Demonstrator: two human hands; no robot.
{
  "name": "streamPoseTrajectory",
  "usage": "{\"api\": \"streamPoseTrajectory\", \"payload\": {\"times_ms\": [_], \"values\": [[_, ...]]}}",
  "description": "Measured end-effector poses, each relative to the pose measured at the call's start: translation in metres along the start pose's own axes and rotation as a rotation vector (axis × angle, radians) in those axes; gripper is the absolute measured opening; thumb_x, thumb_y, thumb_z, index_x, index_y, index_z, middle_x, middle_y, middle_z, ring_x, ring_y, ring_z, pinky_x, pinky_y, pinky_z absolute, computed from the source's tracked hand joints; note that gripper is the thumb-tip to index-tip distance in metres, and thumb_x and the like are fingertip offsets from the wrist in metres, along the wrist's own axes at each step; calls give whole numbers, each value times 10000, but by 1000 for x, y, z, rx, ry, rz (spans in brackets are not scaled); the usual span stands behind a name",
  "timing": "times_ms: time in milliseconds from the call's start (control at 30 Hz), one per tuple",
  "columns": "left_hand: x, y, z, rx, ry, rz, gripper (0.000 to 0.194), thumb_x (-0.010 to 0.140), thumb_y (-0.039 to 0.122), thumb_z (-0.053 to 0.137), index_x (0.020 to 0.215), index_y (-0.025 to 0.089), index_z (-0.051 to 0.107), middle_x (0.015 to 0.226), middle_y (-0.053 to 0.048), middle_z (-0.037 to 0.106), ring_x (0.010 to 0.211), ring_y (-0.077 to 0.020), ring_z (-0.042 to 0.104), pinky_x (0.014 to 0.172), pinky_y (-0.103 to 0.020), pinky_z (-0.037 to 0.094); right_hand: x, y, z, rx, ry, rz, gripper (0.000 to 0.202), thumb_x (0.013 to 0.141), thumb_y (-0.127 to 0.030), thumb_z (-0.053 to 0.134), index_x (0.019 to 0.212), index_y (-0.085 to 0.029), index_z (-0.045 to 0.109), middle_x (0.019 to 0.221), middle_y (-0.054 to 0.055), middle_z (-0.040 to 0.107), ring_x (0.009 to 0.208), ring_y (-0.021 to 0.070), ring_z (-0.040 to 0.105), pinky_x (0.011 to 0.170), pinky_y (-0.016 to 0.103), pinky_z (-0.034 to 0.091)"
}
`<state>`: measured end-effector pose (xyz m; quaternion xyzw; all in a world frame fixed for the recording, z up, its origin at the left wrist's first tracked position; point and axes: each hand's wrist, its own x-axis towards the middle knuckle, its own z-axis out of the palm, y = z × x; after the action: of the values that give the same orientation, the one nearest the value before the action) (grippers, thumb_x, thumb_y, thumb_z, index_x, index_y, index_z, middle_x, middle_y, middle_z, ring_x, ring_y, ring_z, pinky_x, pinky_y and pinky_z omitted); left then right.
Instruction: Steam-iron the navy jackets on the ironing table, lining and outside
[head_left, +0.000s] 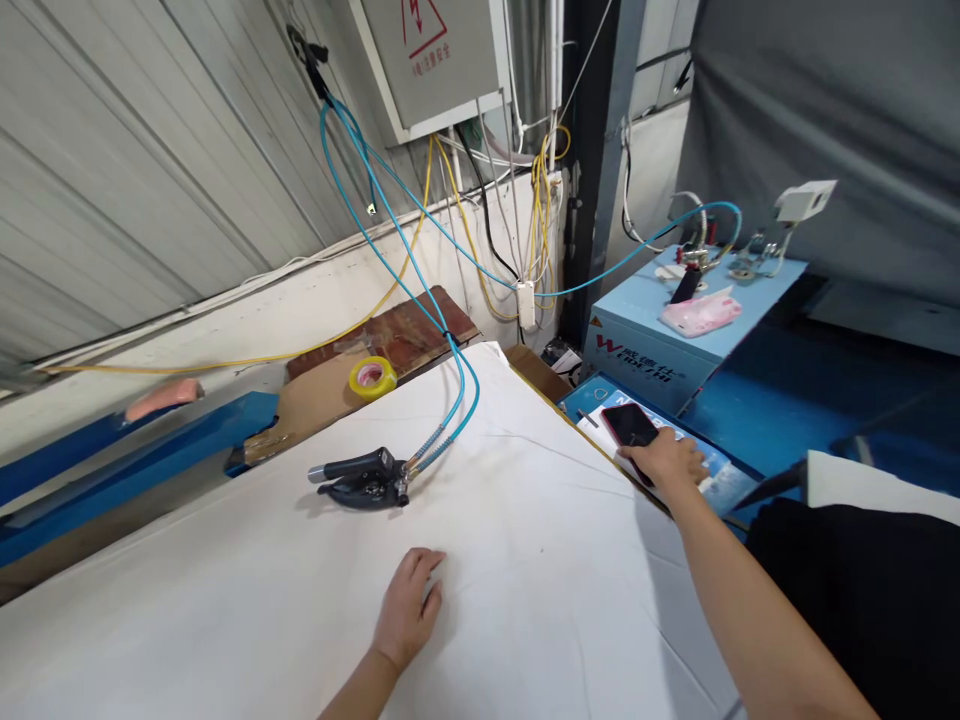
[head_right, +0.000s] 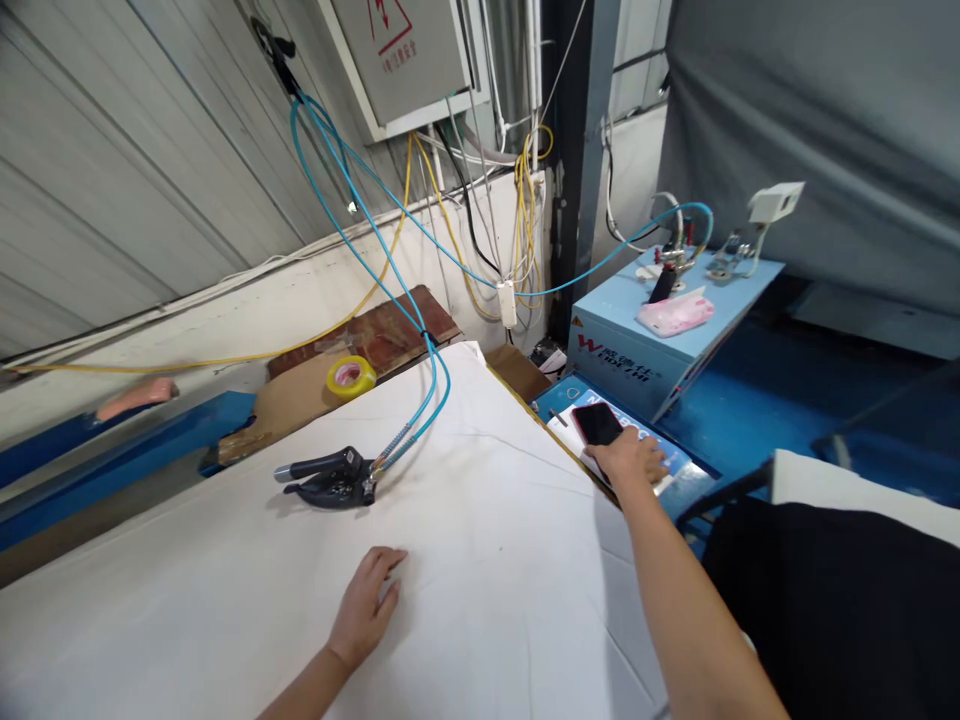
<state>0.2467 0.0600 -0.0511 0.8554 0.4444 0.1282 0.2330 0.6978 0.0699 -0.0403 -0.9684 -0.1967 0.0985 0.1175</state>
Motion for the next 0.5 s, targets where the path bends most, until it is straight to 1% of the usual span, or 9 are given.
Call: {"api": "streamPoseTrajectory", "payload": {"times_ms": [67, 133, 200, 267, 333, 367, 433, 467, 500], "values": [[0, -1, 1, 5, -2, -3, 341, 789, 225, 364, 1100, 184, 499, 1051, -106, 493, 1013, -217, 482, 887, -400, 423, 1, 1, 2, -9, 3, -2, 778, 433, -629, 634, 1043, -161, 517, 1074, 203, 479, 993, 381, 461, 752, 504, 386], [-1, -2, 2, 10, 4, -9, 339, 788, 228, 365, 1096, 192, 502, 1045, -102, 497, 1009, -217, 485, 885, -400, 424, 6, 5, 3, -18, -34, -23, 839, 417, -677, 612, 1072, -164, 507, 1087, 207, 478, 1003, 393, 457, 738, 511, 392], [-1, -3, 3, 13, 14, -8, 337, 787, 225, 372, 1096, 197, 504, 1044, -97, 499, 1002, -211, 490, 882, -387, 430, 15, 11, 1, -18, -125, -81, 887, 437, -716, 570, 1123, -160, 486, 1110, 209, 480, 1026, 394, 450, 741, 500, 399], [-1, -3, 3, 12, 22, -1, 336, 787, 221, 378, 1098, 194, 502, 1049, -94, 497, 997, -201, 493, 876, -369, 436, 26, 19, -5, 3, -230, -159, 863, 517, -698, 535, 1180, -152, 454, 1112, 189, 505, 1043, 358, 461, 778, 458, 401], [-1, -2, 3, 13, 23, 4, 333, 789, 217, 380, 1097, 190, 502, 1049, -94, 498, 995, -194, 495, 870, -355, 442, 39, 26, -13, 17, -286, -211, 727, 601, -625, 521, 1164, -167, 484, 1062, 147, 557, 1036, 317, 482, 814, 419, 391], [-1, -2, 3, 16, 23, 6, 331, 789, 215, 381, 1095, 190, 504, 1047, -94, 500, 994, -191, 496, 869, -351, 444, 45, 29, -17, 35, -305, -228, 611, 637, -569, 518, 1110, -183, 532, 1022, 122, 586, 1017, 299, 499, 817, 402, 392], [-1, -1, 3, 26, 30, 8, 329, 787, 215, 385, 1090, 192, 512, 1043, -92, 510, 992, -191, 501, 870, -352, 444, 56, 33, -24, 96, -339, -256, 361, 694, -446, 487, 934, -215, 625, 945, 73, 627, 941, 256, 544, 773, 354, 417], [-1, -1, 2, 33, 37, 8, 329, 784, 218, 390, 1086, 195, 518, 1039, -91, 517, 990, -194, 504, 869, -357, 445, 60, 35, -27, 131, -356, -267, 284, 709, -384, 463, 843, -215, 648, 912, 57, 641, 885, 229, 567, 729, 319, 432], [0, -1, 2, 40, 43, 7, 329, 780, 224, 396, 1082, 198, 524, 1037, -90, 524, 988, -198, 507, 868, -363, 446, 64, 35, -28, 162, -366, -276, 255, 712, -329, 440, 769, -208, 658, 878, 46, 651, 823, 202, 582, 679, 285, 441]]}}
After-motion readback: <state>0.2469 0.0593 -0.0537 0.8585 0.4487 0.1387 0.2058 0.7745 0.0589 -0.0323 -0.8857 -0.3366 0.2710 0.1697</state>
